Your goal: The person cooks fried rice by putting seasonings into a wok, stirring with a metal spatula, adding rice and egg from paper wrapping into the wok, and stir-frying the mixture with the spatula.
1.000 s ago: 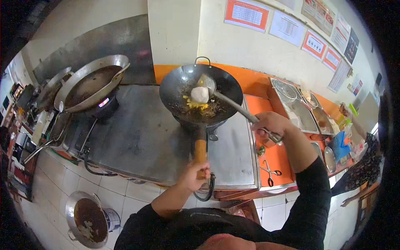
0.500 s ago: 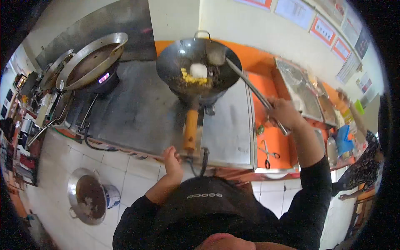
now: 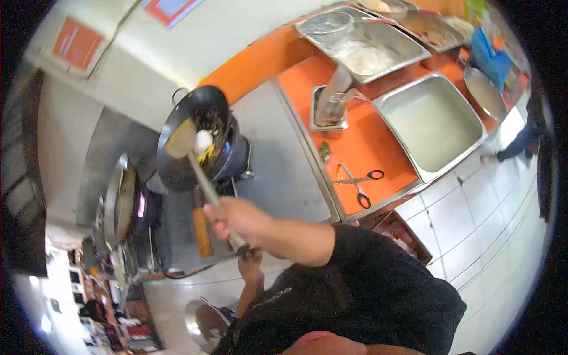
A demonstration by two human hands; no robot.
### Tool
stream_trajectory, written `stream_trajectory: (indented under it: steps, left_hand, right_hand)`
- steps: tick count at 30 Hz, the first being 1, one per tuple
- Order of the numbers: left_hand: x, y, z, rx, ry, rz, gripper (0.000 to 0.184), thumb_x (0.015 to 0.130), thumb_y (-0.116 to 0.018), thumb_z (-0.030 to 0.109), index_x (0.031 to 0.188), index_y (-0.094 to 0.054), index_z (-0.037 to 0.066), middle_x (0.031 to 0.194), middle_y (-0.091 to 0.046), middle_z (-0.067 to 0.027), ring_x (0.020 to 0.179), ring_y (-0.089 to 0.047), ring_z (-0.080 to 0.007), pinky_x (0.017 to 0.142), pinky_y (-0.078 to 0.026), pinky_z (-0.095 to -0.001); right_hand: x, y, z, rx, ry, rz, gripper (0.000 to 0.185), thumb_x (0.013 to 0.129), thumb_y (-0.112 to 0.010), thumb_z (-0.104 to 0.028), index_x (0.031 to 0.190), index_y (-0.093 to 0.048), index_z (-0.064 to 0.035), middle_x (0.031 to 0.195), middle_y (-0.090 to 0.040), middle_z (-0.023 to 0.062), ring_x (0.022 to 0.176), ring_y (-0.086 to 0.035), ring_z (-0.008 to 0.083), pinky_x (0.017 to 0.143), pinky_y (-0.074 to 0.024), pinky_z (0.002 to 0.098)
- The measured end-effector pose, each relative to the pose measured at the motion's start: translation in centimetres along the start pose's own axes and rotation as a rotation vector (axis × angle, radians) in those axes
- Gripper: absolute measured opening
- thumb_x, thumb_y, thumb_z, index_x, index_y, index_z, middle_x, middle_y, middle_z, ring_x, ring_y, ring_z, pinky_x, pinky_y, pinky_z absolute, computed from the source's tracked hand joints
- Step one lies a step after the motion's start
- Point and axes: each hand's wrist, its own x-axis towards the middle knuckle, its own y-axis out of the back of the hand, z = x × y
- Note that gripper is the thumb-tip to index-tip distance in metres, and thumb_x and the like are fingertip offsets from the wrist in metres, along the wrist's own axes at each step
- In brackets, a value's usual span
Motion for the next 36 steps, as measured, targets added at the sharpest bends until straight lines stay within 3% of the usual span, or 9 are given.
stream_trajectory:
  steps: [2, 9, 19, 20, 23, 27, 28, 30, 36]
  left_hand:
    - [0.4, -0.4, -0.5, -0.165, 0.024, 0.072, 0.019, 0.080, -0.047, 0.007, 0.098, -0.051, 0.004, 0.093, -0.055, -0.0107, 0.079, -0.056, -0.0270, 0.068, -0.047, -0.0374]
    - [1.1, 1.3, -1.1, 0.794, -0.128, -0.007, 0.021, 0.082, -0.048, 0.012, 0.102, -0.048, 0.005, 0.099, -0.051, -0.0096, 0.082, -0.053, -0.0235, 0.069, -0.045, -0.0348]
    - [0.6, 2.9, -1.8, 1.438, -0.183, -0.092, 0.020, 0.082, -0.052, 0.015, 0.100, -0.048, 0.005, 0.096, -0.050, -0.0076, 0.075, -0.053, -0.0196, 0.060, -0.045, -0.0329]
    - [0.4, 2.9, -1.8, 1.403, -0.144, -0.054, 0.021, 0.082, -0.052, 0.015, 0.099, -0.048, 0.005, 0.096, -0.050, -0.0074, 0.075, -0.053, -0.0192, 0.059, -0.045, -0.0327]
    - [-1.4, -2.3, 3.3, 0.352, 0.250, 0.472, 0.035, 0.080, -0.055, 0.023, 0.108, -0.042, 0.006, 0.096, -0.048, -0.0054, 0.077, -0.051, -0.0182, 0.057, -0.042, -0.0328]
    - [0.3, 3.4, 4.9, 0.114, -0.042, 0.475, 0.041, 0.083, -0.048, 0.038, 0.108, -0.040, 0.006, 0.091, -0.049, -0.0060, 0.077, -0.051, -0.0195, 0.057, -0.042, -0.0320]
    - [0.5, 3.1, 6.8, -0.113, 0.020, 0.399, 0.042, 0.083, -0.047, 0.039, 0.107, -0.041, 0.005, 0.091, -0.049, -0.0068, 0.076, -0.051, -0.0200, 0.057, -0.042, -0.0318]
    - [0.5, 1.1, 13.0, -0.561, 0.131, 0.224, 0.043, 0.083, -0.046, 0.040, 0.106, -0.043, 0.003, 0.092, -0.051, -0.0084, 0.074, -0.051, -0.0210, 0.058, -0.042, -0.0315]
    - [1.7, -2.7, 20.3, -0.811, 0.333, -0.126, 0.028, 0.084, -0.048, 0.027, 0.097, -0.048, 0.001, 0.080, -0.052, -0.0099, 0.065, -0.049, -0.0184, 0.054, -0.042, -0.0265]
  right_hand:
    - [0.1, 0.4, -0.2, 0.079, -0.035, -0.080, 0.023, 0.083, -0.052, -0.022, 0.078, -0.040, -0.0037, 0.058, -0.044, 0.0027, 0.043, -0.042, 0.0111, 0.039, -0.0365, 0.0245]
    - [0.0, 0.8, -1.3, 0.122, -0.119, -0.129, 0.019, 0.083, -0.052, -0.019, 0.087, -0.040, -0.0048, 0.056, -0.043, 0.0006, 0.042, -0.041, 0.0076, 0.038, -0.0357, 0.0214]
    - [0.0, 1.7, -1.9, -0.003, -0.095, -0.070, 0.022, 0.082, -0.053, -0.021, 0.084, -0.039, -0.0046, 0.056, -0.045, 0.0032, 0.041, -0.042, 0.0110, 0.038, -0.0381, 0.0263]
    - [0.0, 2.0, -1.9, -0.064, -0.108, -0.039, 0.022, 0.082, -0.054, -0.021, 0.087, -0.040, -0.0046, 0.055, -0.045, 0.0018, 0.041, -0.042, 0.0098, 0.038, -0.0373, 0.0243]
    - [-0.4, 2.9, -3.1, -0.365, -0.137, 0.030, 0.029, 0.081, -0.055, -0.022, 0.099, -0.041, -0.0040, 0.056, -0.045, -0.0004, 0.043, -0.042, 0.0069, 0.038, -0.0361, 0.0207]
    - [-1.6, 5.7, -6.1, -1.294, 0.164, 0.090, 0.058, 0.077, -0.057, -0.018, 0.124, -0.027, -0.0020, 0.069, -0.054, 0.0150, 0.060, -0.055, 0.0232, 0.054, -0.0443, 0.0333]
    - [-1.5, 6.8, -6.4, -1.557, 0.348, 0.101, 0.065, 0.076, -0.058, -0.016, 0.128, -0.022, -0.0017, 0.075, -0.056, 0.0208, 0.068, -0.057, 0.0303, 0.062, -0.0450, 0.0375]
    - [-3.7, 3.7, -9.7, -1.802, 0.194, 0.159, 0.066, 0.074, -0.057, -0.014, 0.128, -0.022, -0.0011, 0.082, -0.054, 0.0272, 0.081, -0.054, 0.0388, 0.072, -0.0418, 0.0419]
    - [-4.1, -4.4, -12.7, -2.490, -0.157, 0.183, 0.053, 0.075, -0.045, -0.006, 0.125, -0.028, 0.0007, 0.078, -0.057, 0.0195, 0.073, -0.058, 0.0329, 0.063, -0.0459, 0.0425]
